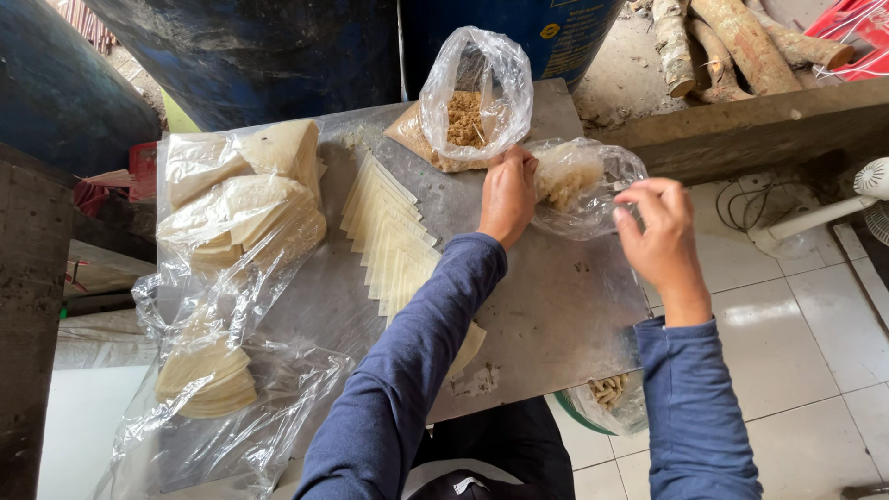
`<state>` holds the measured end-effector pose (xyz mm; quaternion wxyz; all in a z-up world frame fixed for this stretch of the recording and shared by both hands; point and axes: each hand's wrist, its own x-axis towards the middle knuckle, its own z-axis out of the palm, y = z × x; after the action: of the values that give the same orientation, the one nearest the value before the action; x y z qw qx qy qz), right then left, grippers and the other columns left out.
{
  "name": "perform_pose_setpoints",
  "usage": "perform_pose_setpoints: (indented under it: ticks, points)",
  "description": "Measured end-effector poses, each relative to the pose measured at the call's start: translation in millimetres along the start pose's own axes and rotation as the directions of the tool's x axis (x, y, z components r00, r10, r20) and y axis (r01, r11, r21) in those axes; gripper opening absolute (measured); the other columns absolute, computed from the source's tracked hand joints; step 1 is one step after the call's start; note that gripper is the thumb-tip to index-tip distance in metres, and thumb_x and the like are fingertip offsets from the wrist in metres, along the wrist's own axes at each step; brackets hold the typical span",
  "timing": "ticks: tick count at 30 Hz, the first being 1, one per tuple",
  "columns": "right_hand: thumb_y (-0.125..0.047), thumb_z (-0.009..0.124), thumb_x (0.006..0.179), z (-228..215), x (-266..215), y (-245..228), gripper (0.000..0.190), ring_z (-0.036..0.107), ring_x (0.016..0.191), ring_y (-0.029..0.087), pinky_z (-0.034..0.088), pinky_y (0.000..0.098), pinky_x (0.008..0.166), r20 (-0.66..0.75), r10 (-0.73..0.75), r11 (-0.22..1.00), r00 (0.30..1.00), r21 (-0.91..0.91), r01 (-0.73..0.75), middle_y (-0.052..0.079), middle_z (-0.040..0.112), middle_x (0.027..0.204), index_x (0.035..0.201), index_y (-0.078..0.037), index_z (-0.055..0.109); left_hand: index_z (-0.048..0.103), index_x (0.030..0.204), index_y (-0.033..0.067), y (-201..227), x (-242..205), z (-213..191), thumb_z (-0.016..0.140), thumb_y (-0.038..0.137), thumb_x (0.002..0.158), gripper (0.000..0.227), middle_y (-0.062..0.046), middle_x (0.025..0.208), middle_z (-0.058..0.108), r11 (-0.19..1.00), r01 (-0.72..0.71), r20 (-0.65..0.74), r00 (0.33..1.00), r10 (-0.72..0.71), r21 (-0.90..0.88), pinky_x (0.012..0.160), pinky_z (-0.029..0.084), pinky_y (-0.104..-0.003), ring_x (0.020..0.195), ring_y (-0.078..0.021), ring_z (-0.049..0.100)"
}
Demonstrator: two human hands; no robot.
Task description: The person separates thin triangular wrappers from a stack, places them on a metal table, and fills them with a brown granular mixture using a small plastic spoon. The person folds the wrappers over the filling to form small triangular packets.
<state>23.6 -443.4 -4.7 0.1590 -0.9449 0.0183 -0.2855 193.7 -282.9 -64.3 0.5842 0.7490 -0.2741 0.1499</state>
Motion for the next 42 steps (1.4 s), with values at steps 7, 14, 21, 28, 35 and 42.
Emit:
perform_pose_setpoints:
  ticks: [7,14,21,28,35,42]
  points:
    - [-0.004,0.071,0.096,7,29,-13,0.023,0.055,0.116,0.029,0.042,0.0422,0.108,-0.064,-0.080,0.996,0.995,0.030,0.082,0.008,0.060,0.120,0.115,-0.017,0.077,0.061,0.098,0.0022,-18,7,10,0.059,0.008,0.100,0.007,-0.024,0.091,0.068,0.996,0.063,-0.027,0.998,-0.062,0.063,0.077,0.052,-0.050,0.088,-0.0452,0.066]
    - [0.000,0.067,0.090,14,5,-20,0.022,0.062,0.111,0.022,0.036,0.0396,0.110,0.038,-0.119,0.991,0.992,-0.060,0.121,0.001,0.064,0.109,0.101,-0.017,0.077,0.059,0.101,0.0014,-15,-1,25,0.059,0.011,0.101,0.010,-0.022,0.089,0.069,0.996,0.088,-0.026,0.996,-0.089,-0.032,0.076,0.054,-0.047,0.085,-0.0406,0.068]
    - [0.002,0.060,0.091,-4,-11,-33,0.021,0.069,0.102,0.021,0.048,0.0442,0.100,0.179,-0.010,1.000,0.984,0.014,0.007,0.004,0.070,0.113,0.100,-0.012,0.072,0.067,0.099,0.0021,-11,10,17,0.062,0.015,0.098,0.014,-0.020,0.092,0.072,0.987,0.158,0.002,0.987,-0.158,-0.020,0.079,0.054,-0.046,0.089,-0.0384,0.070]
    - [0.008,0.055,0.097,0,15,-38,0.043,0.064,0.096,0.032,0.054,0.0427,0.084,0.075,0.035,0.999,0.997,-0.016,-0.034,0.016,0.056,0.117,0.133,-0.010,0.070,0.071,0.099,0.0041,-8,13,11,0.064,0.024,0.097,0.021,-0.019,0.088,0.073,0.968,0.251,0.056,0.967,-0.249,-0.024,0.074,0.055,-0.043,0.081,-0.0352,0.071]
    - [0.005,0.059,0.091,21,11,-37,0.047,0.061,0.106,0.030,0.046,0.0453,0.096,0.105,-0.053,0.973,0.993,-0.219,0.075,0.013,0.055,0.118,0.133,-0.013,0.072,0.073,0.103,0.0065,-13,13,11,0.061,0.026,0.099,0.023,-0.018,0.088,0.074,0.973,0.233,0.063,0.971,-0.232,0.001,0.076,0.056,-0.043,0.083,-0.0355,0.072]
    - [0.002,0.062,0.092,35,4,-32,0.035,0.060,0.108,0.033,0.047,0.0455,0.094,0.095,-0.067,0.977,0.993,-0.197,0.085,0.014,0.053,0.116,0.124,-0.009,0.074,0.057,0.124,0.0003,2,0,-5,0.059,0.011,0.099,0.027,-0.022,0.109,0.073,0.956,0.231,0.142,0.968,-0.207,-0.181,0.086,0.057,-0.042,0.100,-0.0356,0.072]
